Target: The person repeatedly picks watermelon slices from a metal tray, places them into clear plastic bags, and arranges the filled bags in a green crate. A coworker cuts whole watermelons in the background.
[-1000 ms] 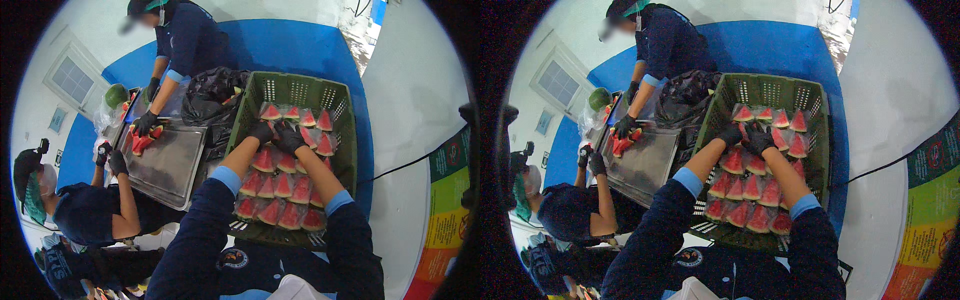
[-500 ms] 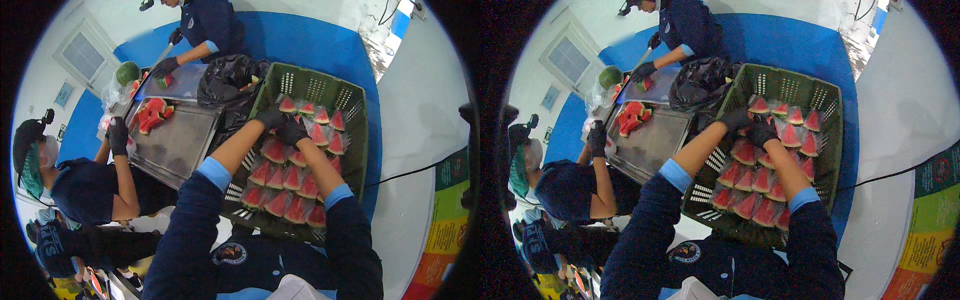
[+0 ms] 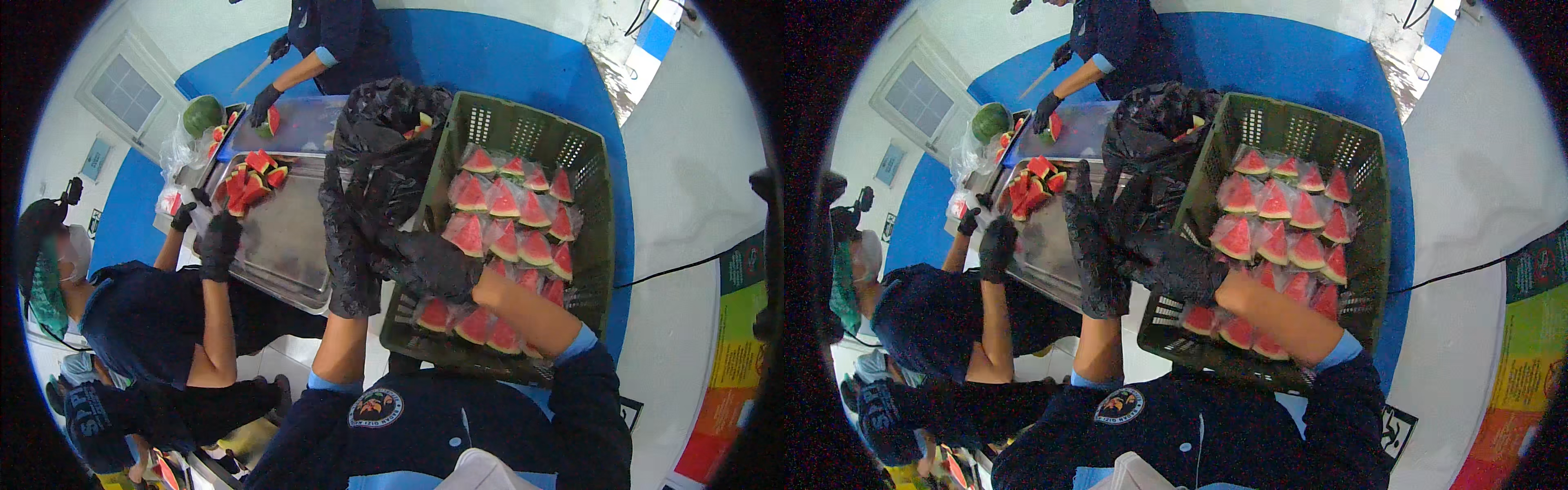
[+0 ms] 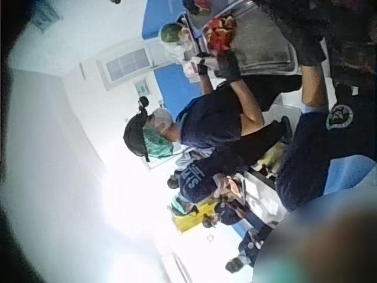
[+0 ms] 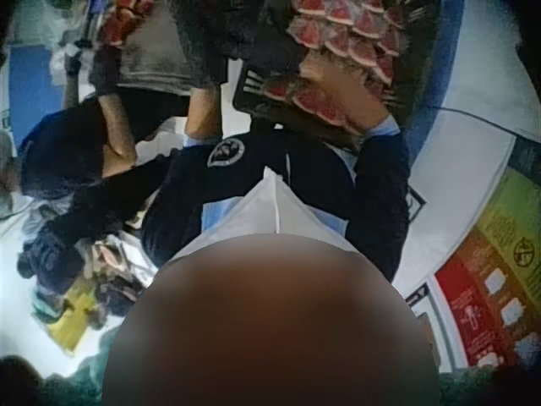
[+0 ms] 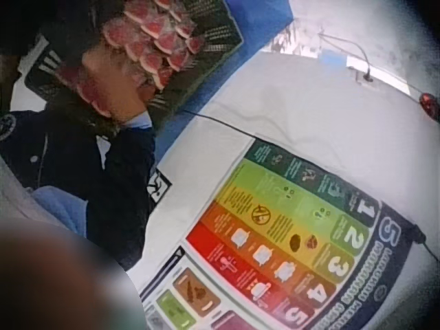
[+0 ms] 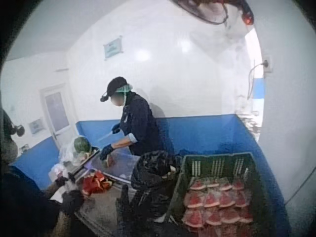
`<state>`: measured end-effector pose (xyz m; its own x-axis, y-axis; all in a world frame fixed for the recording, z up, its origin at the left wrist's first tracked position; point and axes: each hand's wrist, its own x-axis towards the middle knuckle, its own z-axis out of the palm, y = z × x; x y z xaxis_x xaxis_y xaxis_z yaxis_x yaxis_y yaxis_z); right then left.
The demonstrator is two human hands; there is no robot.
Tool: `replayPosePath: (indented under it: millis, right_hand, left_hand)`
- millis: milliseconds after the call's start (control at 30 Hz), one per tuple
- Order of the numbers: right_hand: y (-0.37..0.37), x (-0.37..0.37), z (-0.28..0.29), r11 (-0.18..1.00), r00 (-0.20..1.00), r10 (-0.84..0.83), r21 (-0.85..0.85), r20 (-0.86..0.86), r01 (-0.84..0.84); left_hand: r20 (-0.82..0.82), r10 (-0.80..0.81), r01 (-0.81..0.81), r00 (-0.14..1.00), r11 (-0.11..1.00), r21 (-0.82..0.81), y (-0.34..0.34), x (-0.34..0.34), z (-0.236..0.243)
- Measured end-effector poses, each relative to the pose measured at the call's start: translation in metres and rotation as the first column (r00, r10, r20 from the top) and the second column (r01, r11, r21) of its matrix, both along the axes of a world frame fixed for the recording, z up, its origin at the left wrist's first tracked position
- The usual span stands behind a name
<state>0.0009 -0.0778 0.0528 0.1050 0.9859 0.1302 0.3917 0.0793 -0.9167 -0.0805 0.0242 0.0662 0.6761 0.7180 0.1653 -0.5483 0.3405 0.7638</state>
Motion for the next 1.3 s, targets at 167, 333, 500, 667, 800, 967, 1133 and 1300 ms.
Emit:
replayPosePath:
  millis: [167,333,500,667,800,967,1133,1300]
  right_hand:
    - [0.015,-0.046,-0.025,0.993,0.991,0.107,0.035,0.075,-0.11]
    - [0.017,-0.068,-0.021,0.982,0.94,0.187,-0.082,0.285,-0.17]
    - [-0.011,-0.048,-0.005,0.969,0.98,-0.172,-0.194,-0.099,0.151]
    - [-0.019,-0.042,-0.021,0.909,0.767,-0.418,-0.239,-0.487,0.343]
    - [-0.017,-0.042,-0.044,0.895,0.878,-0.442,-0.163,-0.186,0.416]
    - [-0.022,-0.034,-0.054,0.887,0.872,-0.462,-0.079,-0.16,0.456]
    - [0.045,-0.033,-0.047,0.99,0.968,-0.142,-0.039,-0.205,0.137]
    - [0.14,-0.058,-0.054,0.991,0.972,-0.105,0.061,-0.21,0.12]
  left_hand:
    - [0.083,-0.192,0.191,0.978,0.981,0.019,0.015,-0.045,0.002]
    - [-0.104,-0.325,0.326,0.94,0.945,-0.007,0.026,-0.082,-0.032]
    - [-0.648,0.125,0.14,0.752,0.929,0.342,0.054,-0.118,-0.094]
    - [-0.416,0.803,0.188,0.426,0.372,0.909,0.134,-0.132,-0.17]
    - [-0.414,0.808,0.316,0.42,0.297,0.901,0.175,-0.106,-0.228]
    - [-0.377,0.881,0.388,0.287,0.253,0.886,0.177,-0.095,-0.244]
    - [-0.329,0.87,-0.107,0.367,0.391,0.914,0.186,-0.12,-0.183]
    - [-0.368,0.803,-0.217,0.469,0.508,0.833,0.182,-0.145,-0.12]
